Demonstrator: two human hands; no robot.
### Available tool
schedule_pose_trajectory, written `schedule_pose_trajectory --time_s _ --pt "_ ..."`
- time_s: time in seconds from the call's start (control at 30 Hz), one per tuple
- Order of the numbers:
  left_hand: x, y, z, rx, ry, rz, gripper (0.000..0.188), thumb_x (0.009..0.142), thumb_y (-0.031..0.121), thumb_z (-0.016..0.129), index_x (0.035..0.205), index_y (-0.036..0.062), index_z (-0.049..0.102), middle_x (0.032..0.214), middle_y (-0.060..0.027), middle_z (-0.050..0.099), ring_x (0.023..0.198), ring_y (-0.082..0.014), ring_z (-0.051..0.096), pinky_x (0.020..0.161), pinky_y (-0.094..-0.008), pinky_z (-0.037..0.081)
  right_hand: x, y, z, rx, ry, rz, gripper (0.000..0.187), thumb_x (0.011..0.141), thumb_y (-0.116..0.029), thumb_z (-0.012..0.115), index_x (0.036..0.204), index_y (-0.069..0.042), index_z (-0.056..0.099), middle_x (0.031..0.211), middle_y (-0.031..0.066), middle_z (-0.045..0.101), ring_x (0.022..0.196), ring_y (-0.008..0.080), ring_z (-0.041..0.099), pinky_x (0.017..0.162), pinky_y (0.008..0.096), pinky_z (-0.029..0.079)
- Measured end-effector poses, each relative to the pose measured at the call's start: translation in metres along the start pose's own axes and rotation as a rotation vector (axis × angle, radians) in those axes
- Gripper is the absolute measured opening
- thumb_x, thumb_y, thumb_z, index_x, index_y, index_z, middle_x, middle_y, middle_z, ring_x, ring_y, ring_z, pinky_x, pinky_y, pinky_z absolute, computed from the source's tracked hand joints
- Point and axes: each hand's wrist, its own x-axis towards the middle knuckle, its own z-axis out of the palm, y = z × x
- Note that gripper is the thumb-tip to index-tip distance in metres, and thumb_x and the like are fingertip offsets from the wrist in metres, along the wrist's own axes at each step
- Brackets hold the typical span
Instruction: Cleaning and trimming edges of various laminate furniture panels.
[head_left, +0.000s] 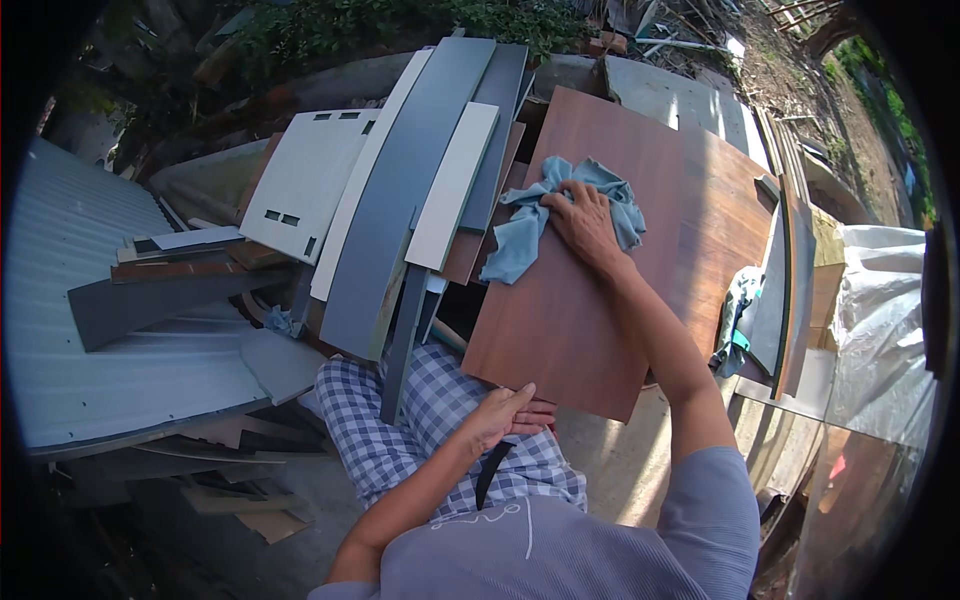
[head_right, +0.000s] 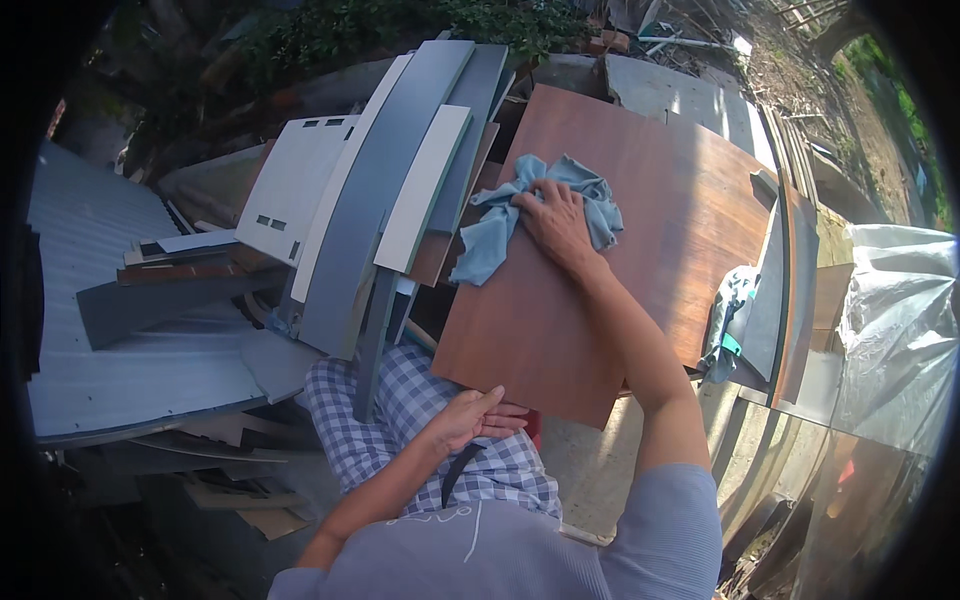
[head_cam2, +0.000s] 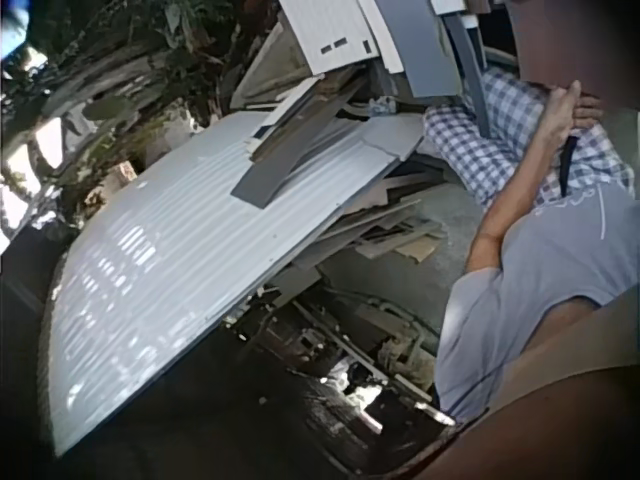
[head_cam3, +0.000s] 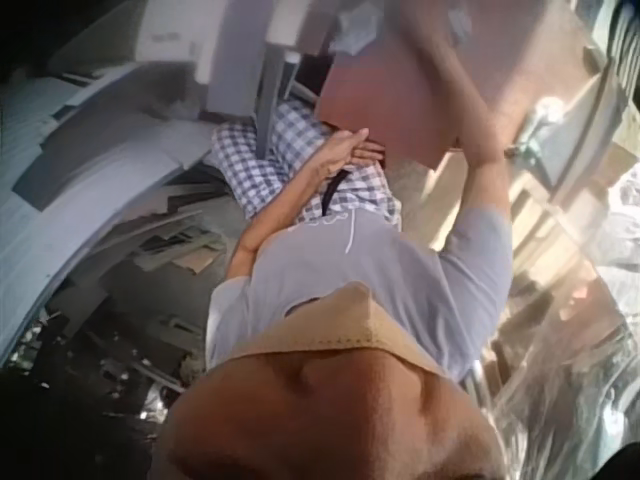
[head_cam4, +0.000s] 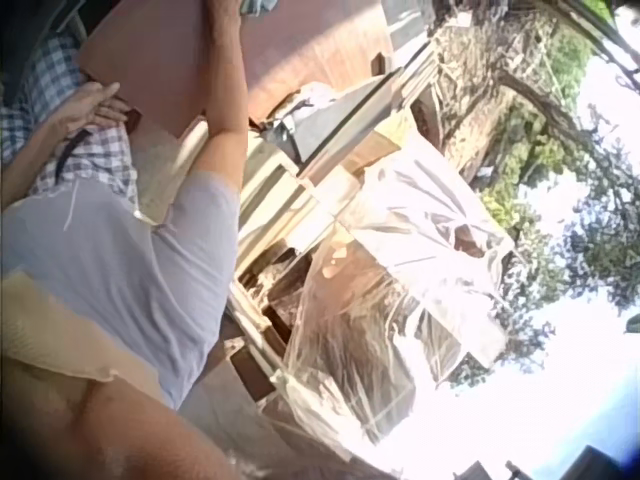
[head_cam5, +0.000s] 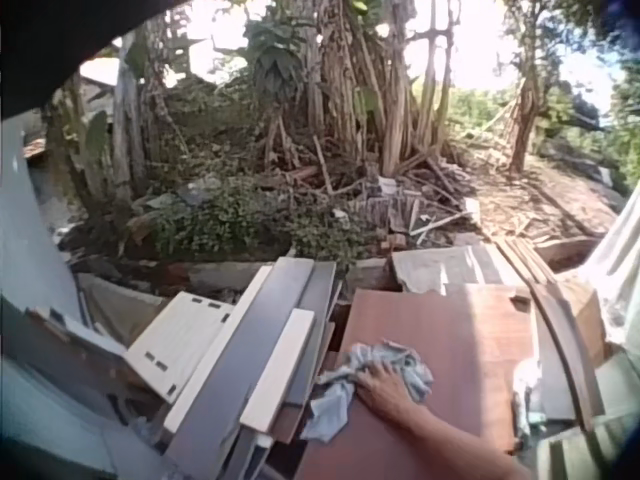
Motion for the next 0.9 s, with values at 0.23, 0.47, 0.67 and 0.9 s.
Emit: schedule_pose_trajectory --time_s 0.23,0.47,0.67,0.9 --pt "-0.003 0.013 0.007 0.057 0.071 -0.093 0.054 0.096 0.04 0.038 0.123 -0.0072 0.044 0.118 -0.023 0.055 0.106 -0.0286 0.058 0.084 -0.0358 0.051 0.099 0.153 0.019 -0.289 0.199 0.366 0.028 0.083 -0.029 0.056 0.111 -0.025 0.058 0.118 0.0097 0.051 0.111 0.0305 0.047 0.088 0.0464 0.038" --pt "0.001 0.012 0.008 0.104 0.056 -0.079 0.055 0.096 0.041 0.038 0.121 -0.0081 0.047 0.115 -0.0219 0.057 0.1 -0.0263 0.061 0.078 -0.033 0.053 0.031 0.208 -0.025 -0.459 0.223 0.616 0.027 0.084 -0.028 0.054 0.111 -0.022 0.057 0.111 0.0132 0.054 0.103 0.0341 0.052 0.081 0.0466 0.043" --pt "-0.001 0.011 0.0 0.146 0.05 -0.073 0.056 0.096 0.041 0.037 0.121 -0.0084 0.045 0.112 -0.0225 0.058 0.091 -0.0251 0.064 0.072 -0.0304 0.055 -0.075 0.058 -0.046 -0.31 0.163 0.492 0.024 0.08 -0.016 0.06 0.104 -0.014 0.057 0.104 0.0105 0.052 0.097 0.03 0.05 0.078 0.0413 0.041" --pt "0.003 0.004 0.009 0.179 0.061 0.044 0.046 0.096 0.037 0.041 0.113 -0.0037 0.051 0.105 -0.0181 0.061 0.086 -0.0248 0.066 0.068 -0.0345 0.057 -0.231 -0.114 -0.087 -0.173 -0.061 0.39 0.027 0.072 -0.011 0.064 0.098 -0.012 0.057 0.096 0.0095 0.05 0.087 0.0269 0.051 0.074 0.0384 0.041"
